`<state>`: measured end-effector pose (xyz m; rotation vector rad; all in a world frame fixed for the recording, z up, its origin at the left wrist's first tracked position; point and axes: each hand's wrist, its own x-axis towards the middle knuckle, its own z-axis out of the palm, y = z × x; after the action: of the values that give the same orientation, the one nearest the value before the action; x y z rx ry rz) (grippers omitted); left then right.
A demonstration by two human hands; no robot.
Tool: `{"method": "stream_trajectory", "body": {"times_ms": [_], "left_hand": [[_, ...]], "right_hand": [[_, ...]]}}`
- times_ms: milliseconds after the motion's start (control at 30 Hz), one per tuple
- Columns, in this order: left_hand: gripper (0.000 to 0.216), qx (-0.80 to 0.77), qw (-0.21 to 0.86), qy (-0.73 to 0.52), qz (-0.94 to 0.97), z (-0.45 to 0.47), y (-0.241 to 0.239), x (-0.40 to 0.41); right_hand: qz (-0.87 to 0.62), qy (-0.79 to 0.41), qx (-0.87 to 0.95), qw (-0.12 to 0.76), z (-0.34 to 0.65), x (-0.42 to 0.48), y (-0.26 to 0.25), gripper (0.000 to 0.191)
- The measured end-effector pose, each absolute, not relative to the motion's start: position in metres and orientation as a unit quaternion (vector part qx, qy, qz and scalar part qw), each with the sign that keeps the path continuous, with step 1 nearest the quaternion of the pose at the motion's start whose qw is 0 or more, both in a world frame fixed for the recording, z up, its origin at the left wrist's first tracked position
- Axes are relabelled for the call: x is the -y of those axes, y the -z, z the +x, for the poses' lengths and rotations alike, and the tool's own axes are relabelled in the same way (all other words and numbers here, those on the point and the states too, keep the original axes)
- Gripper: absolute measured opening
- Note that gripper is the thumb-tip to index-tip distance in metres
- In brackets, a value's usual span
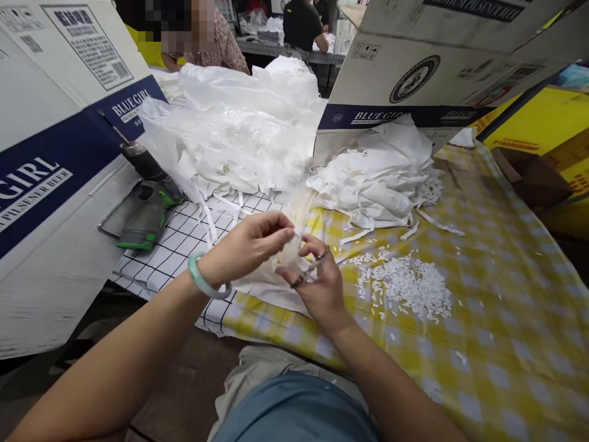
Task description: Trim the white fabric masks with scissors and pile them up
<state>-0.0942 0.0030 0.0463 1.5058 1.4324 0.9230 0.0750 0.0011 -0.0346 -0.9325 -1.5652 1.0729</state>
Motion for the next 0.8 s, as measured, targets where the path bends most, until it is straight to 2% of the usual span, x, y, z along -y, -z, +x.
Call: {"method": "stream_trajectory", "body": {"times_ms": [67,267,433,600,700,800], "left_hand": [[0.026,-0.552,0.491,-0.355,0.573,-0.087,-0.056,0.005],[0.027,-0.545,0.48,-0.292,0.622,-0.09,-0.037,0.015],[0.03,-0.485,0.521,-0.241,0.659,-0.076,-0.029,0.019],[0.02,-0.425,0.506,-0.412,0.627,-0.053,-0.022,0.023],[0.021,-0.407,0.541,-0.507,0.534,-0.037,-0.01,0.026],[0.023,-0.428,0.538,-0.554,0.47,-0.026,0.002,0.027]], "right_hand": [[-0.386,-0.475,0.617,0.496,0.071,-0.009,0.033,0.027],[-0.379,-0.673,0.482,0.414,0.114,-0.029,0.02,0.022],[-0.375,-0.733,0.415,0.387,0.134,-0.043,0.011,0.027],[-0.34,-0.786,0.364,0.367,0.118,-0.031,0.029,0.03],[-0.317,-0.817,0.327,0.354,0.104,-0.018,0.043,0.035],[-0.342,-0.79,0.34,0.378,0.103,-0.01,0.046,0.038]]}}
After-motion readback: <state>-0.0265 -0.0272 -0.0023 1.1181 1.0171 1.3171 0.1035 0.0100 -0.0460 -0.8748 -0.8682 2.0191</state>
